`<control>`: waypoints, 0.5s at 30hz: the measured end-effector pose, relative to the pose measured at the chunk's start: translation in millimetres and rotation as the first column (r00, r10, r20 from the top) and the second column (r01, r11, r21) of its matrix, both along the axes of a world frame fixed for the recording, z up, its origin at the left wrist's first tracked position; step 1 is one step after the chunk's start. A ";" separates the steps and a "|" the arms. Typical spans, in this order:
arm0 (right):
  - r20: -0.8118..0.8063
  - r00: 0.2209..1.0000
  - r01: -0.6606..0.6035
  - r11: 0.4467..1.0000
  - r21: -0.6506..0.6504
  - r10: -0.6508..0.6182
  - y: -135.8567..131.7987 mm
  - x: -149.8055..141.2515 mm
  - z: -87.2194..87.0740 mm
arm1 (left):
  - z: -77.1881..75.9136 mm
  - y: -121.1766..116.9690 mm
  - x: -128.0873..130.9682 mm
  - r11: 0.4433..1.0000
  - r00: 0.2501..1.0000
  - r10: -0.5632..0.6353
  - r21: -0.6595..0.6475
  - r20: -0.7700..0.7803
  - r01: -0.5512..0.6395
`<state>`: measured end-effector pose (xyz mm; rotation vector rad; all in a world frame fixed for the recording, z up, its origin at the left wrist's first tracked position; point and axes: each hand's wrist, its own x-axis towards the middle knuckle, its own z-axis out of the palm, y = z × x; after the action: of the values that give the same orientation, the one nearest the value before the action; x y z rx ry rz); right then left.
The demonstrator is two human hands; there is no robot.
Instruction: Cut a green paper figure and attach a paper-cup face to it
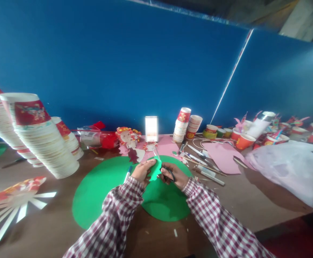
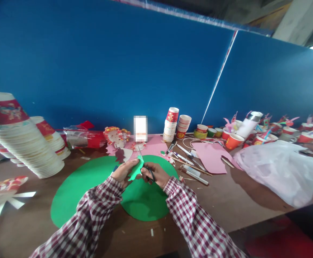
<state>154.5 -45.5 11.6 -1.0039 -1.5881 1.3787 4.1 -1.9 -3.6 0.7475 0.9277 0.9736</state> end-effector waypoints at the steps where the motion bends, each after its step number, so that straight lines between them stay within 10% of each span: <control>1: -0.007 1.000 0.001 1.000 -0.003 -0.001 -0.5 -0.4 1.2 | -0.3 0.2 0.0 1.000 1.000 -0.001 0.008 0.001 0.001; 15: -0.003 1.000 0.026 0.999 -0.034 -0.026 7.1 2.9 -12.6 | 0.9 -1.2 -0.3 0.995 0.998 0.054 0.087 -0.037 -0.051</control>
<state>157.5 -38.4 -1.0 -1.0386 -1.5490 1.3925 3.7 -3.2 -2.6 0.8208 0.9482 1.0534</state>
